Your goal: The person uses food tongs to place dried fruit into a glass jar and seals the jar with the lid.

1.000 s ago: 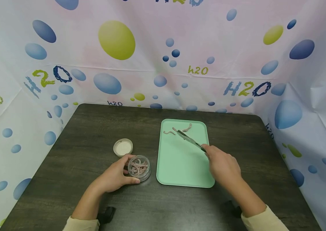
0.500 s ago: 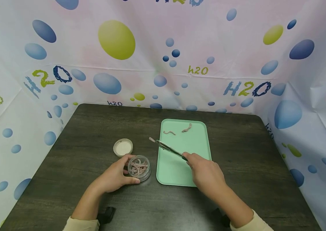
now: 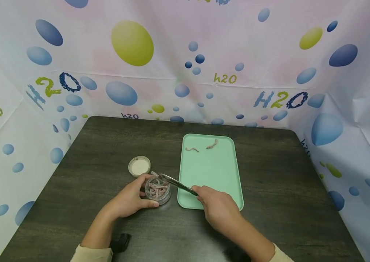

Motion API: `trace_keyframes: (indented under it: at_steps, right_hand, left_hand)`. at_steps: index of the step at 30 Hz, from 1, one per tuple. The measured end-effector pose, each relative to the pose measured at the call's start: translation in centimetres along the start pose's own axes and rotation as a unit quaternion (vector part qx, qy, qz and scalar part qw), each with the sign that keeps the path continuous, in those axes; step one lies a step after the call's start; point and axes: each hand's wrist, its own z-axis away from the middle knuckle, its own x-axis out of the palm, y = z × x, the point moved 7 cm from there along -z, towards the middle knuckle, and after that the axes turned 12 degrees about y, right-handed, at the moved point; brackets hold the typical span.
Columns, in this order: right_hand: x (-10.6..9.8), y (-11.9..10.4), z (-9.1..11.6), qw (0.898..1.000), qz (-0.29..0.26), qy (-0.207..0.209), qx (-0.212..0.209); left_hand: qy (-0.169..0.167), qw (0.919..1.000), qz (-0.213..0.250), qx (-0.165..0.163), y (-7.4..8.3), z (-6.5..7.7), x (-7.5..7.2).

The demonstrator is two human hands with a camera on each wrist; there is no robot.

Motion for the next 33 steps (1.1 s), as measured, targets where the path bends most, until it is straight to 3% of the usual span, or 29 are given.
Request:
trace_keyframes:
  at_steps: [6,15,33]
  right_hand:
    - [0.6,-0.7,0.3,1.0,-0.009,-0.006,-0.011]
    - [0.5,-1.3,0.2,1.0,-0.009,-0.003,-0.011]
    - [0.1,-0.1,-0.2,0.999,0.031,-0.011,-0.011]
  left_hand:
    - [0.001,0.9999,0.003,-0.011,-0.3,-0.1,0.0]
    - [0.0,1.0,0.006,0.0,0.0,0.0,-0.1]
    - [0.001,1.0,-0.003,-0.003,-0.2,-0.1,-0.1]
